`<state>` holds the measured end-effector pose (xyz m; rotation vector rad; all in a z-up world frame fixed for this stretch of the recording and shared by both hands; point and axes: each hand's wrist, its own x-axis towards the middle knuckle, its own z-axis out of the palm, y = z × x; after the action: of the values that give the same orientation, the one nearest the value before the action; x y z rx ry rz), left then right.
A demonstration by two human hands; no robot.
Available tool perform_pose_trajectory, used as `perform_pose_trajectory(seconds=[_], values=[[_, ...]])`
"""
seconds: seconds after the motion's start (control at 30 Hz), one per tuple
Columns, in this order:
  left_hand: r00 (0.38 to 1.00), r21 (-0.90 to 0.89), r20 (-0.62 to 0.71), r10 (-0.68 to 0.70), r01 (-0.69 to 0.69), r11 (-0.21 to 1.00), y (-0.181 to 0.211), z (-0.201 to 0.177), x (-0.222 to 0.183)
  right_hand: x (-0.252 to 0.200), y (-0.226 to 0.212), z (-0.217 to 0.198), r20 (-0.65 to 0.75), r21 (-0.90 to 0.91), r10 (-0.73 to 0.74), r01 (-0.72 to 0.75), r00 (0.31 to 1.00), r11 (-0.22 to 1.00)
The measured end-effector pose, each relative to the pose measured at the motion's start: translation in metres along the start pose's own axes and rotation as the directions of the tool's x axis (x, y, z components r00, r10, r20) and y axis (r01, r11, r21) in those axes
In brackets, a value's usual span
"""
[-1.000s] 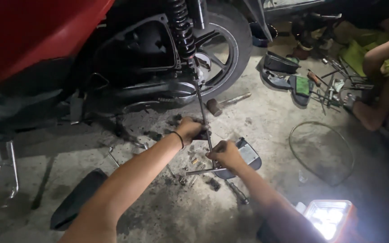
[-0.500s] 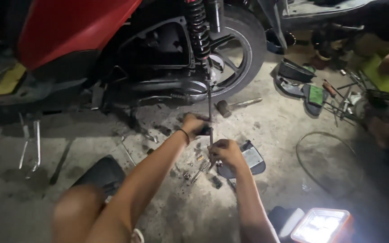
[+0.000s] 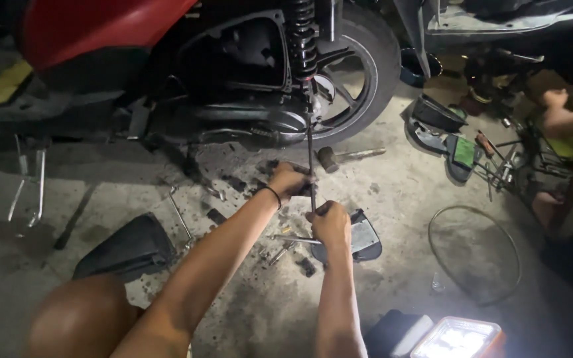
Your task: Repairing a motorcycle's rear wheel assembly using a metal rod and hammer to drive a component
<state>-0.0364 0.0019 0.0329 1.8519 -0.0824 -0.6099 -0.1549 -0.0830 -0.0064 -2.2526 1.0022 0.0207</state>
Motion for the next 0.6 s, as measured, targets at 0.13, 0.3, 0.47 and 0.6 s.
perform_pose_trajectory(seconds=[0.13,0.3,0.47,0.6], values=[[0.999,-0.272,-0.031,0.019,-0.027,0.962,-0.006,-0.003,0.007,0.02,0.028,0.029,-0.025,0.057,-0.116,0.118,0.993,0.991],[0.998,0.086,-0.019,-0.053,0.055,0.995,0.019,-0.006,-0.002,-0.038,-0.007,-0.019,0.128,0.689,-0.13,0.006,0.983,0.724],[0.99,-0.201,0.128,-0.052,0.077,0.977,-0.002,-0.001,0.048,-0.032,-0.015,-0.039,0.037,0.673,-0.093,0.044,0.995,0.738],[0.999,-0.104,0.008,-0.033,0.033,0.994,0.018,0.012,0.031,-0.04,-0.035,-0.058,-0.073,0.15,-0.078,0.088,0.994,0.985]])
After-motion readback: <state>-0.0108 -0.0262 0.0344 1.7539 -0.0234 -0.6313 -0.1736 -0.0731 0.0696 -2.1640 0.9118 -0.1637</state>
